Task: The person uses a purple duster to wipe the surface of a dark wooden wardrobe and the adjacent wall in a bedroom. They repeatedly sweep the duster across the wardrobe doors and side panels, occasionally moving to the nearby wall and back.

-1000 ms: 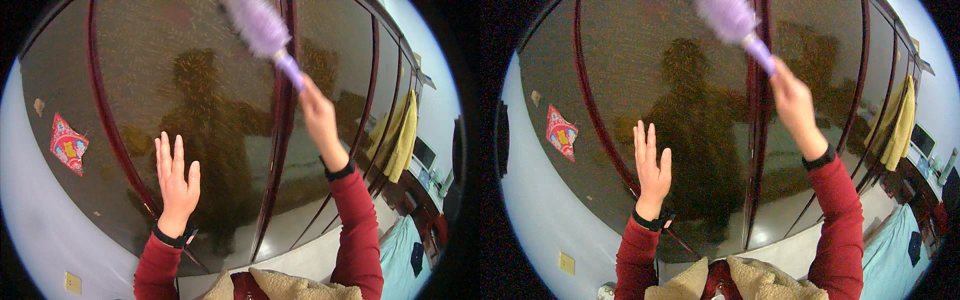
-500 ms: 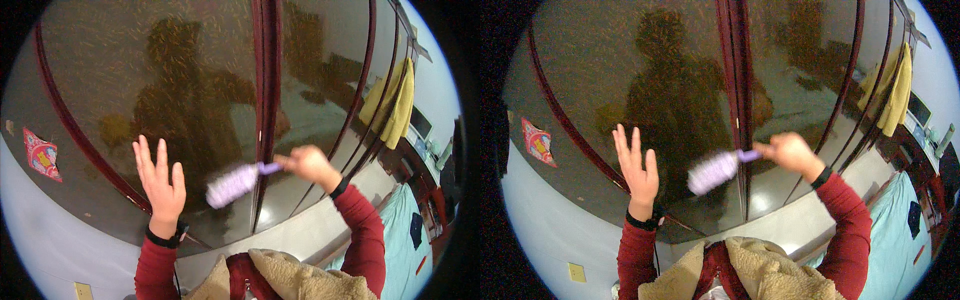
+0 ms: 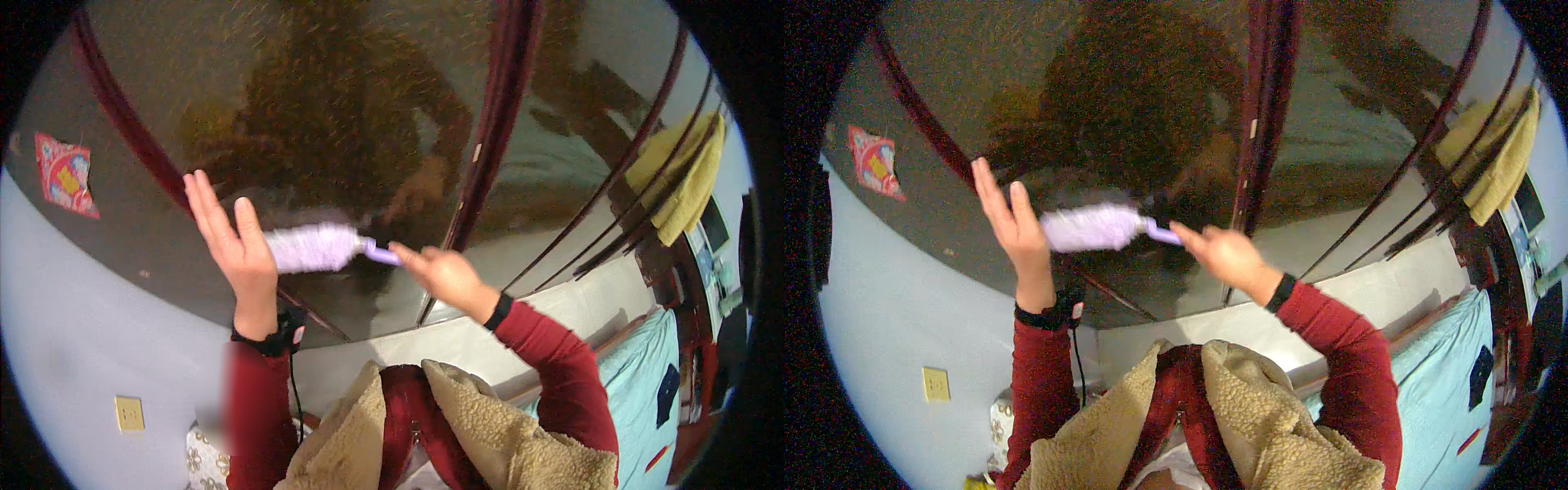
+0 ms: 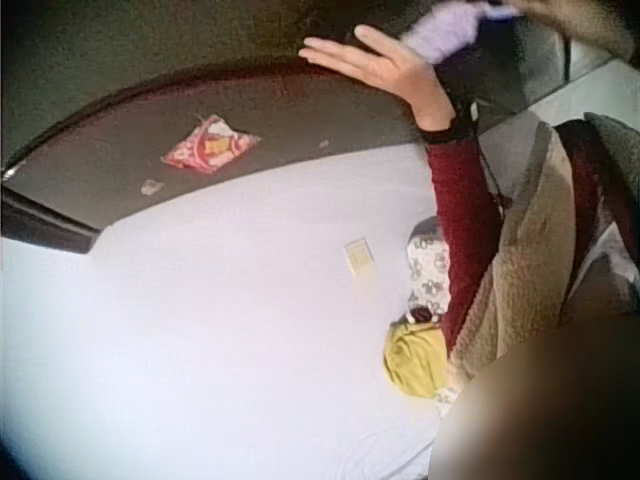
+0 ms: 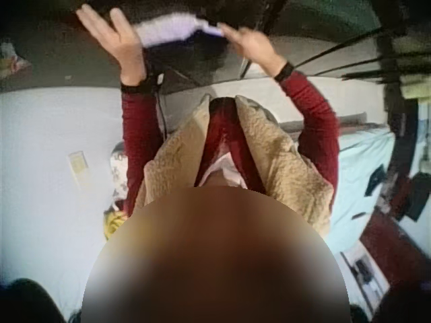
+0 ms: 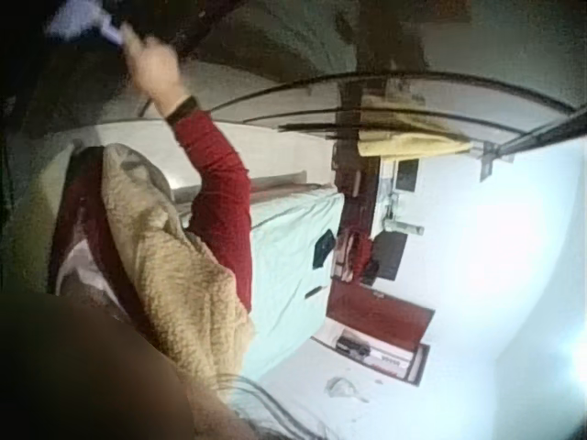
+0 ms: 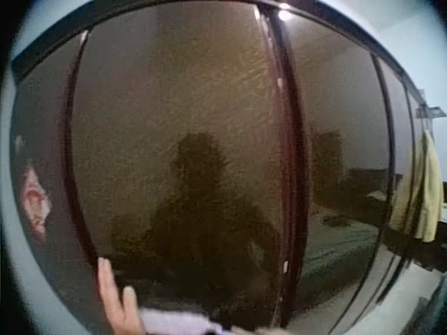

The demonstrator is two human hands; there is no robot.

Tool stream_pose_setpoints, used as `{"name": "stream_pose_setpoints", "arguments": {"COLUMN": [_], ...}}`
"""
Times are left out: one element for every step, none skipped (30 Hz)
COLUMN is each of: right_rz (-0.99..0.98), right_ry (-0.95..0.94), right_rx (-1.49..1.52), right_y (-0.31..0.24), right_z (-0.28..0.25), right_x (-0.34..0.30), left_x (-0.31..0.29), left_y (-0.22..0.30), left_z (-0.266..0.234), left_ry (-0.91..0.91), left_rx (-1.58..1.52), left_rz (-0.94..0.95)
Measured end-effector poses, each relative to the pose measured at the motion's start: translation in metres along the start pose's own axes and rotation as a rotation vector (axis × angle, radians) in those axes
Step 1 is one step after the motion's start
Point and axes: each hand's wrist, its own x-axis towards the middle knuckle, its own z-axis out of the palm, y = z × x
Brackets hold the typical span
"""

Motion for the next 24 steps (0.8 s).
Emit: {"name": "stream_pose_setpoints", "arguments": {"right_rz": [0.008, 0.028, 0.06, 0.063, 0.043, 0.037, 0.076, 0.052, 0.083, 0.07, 0.073, 0.076, 0.086, 0.034, 0.023, 0.157, 0.273, 0.293, 0.246, 0.195, 0.105, 0.057, 0.04, 0.07], "right_ry": [-0.16, -0.329, -0.492, -0.584, -0.576, -0.604, -0.704, -0.576, -0.54, -0.29, -0.05, 0.057, 0.171, 0.377, 0.559, 0.572, 0.585, 0.613, 0.596, 0.559, 0.508, 0.39, 0.286, 0.139], "right_rx": [0.031, -0.022, -0.013, -0.06, -0.083, -0.123, -0.186, -0.193, -0.233, -0.147, -0.078, -0.023, 0.028, 0.113, 0.188, 0.382, 0.566, 0.751, 0.813, 0.743, 0.663, 0.578, 0.512, 0.421], "right_y": [-0.007, -0.013, -0.015, -0.015, -0.01, -0.003, 0.003, 0.011, 0.021, 0.027, 0.029, 0.029, 0.026, 0.022, 0.015, 0.004, -0.004, -0.013, -0.02, -0.028, -0.035, -0.041, -0.044, -0.045], "right_z": [0.03, 0.056, 0.077, 0.091, 0.097, 0.094, 0.086, 0.068, 0.041, 0.012, -0.019, -0.049, -0.075, -0.091, -0.101, -0.108, -0.107, -0.094, -0.077, -0.056, -0.031, -0.005, 0.023, 0.049], "right_x": [-0.012, -0.024, -0.035, -0.044, -0.049, -0.051, -0.047, -0.043, -0.036, -0.025, -0.012, 0.0, 0.014, 0.034, 0.049, 0.053, 0.06, 0.069, 0.076, 0.077, 0.073, 0.065, 0.053, 0.033], "left_x": [-0.009, -0.021, -0.035, -0.048, -0.062, -0.073, -0.084, -0.097, -0.108, -0.116, -0.121, -0.125, -0.129, -0.131, -0.132, -0.133, -0.133, -0.134, -0.136, -0.138, -0.142, -0.147, -0.152, -0.159], "left_y": [-0.007, -0.012, -0.016, -0.019, -0.023, -0.028, -0.033, -0.035, -0.037, -0.039, -0.042, -0.044, -0.045, -0.045, -0.045, -0.046, -0.047, -0.049, -0.052, -0.055, -0.059, -0.063, -0.066, -0.069], "left_z": [0.0, 0.001, 0.003, 0.005, 0.007, 0.008, 0.007, 0.004, 0.003, 0.003, 0.002, 0.0, -0.003, -0.004, -0.007, -0.009, -0.011, -0.013, -0.014, -0.015, -0.016, -0.017, -0.017, -0.017], "left_ry": [-0.003, -0.028, -0.055, -0.095, -0.135, -0.172, -0.233, -0.248, -0.263, -0.212, -0.21, -0.197, -0.186, -0.166, -0.157, -0.142, -0.124, -0.118, -0.108, -0.097, -0.094, -0.09, -0.085, -0.086], "left_rx": [0.015, 0.034, 0.059, 0.111, 0.165, 0.173, 0.182, 0.161, 0.132, 0.106, 0.102, 0.092, 0.083, 0.094, 0.082, 0.046, 0.005, 0.007, 0.0, -0.01, -0.013, -0.016, -0.032, 0.01], "left_rz": [-0.023, -0.043, -0.059, -0.071, -0.085, -0.085, -0.124, -0.116, -0.114, -0.042, -0.095, -0.129, -0.161, -0.179, -0.241, -0.278, -0.312, -0.339, -0.364, -0.389, -0.413, -0.44, -0.479, -0.568]}}
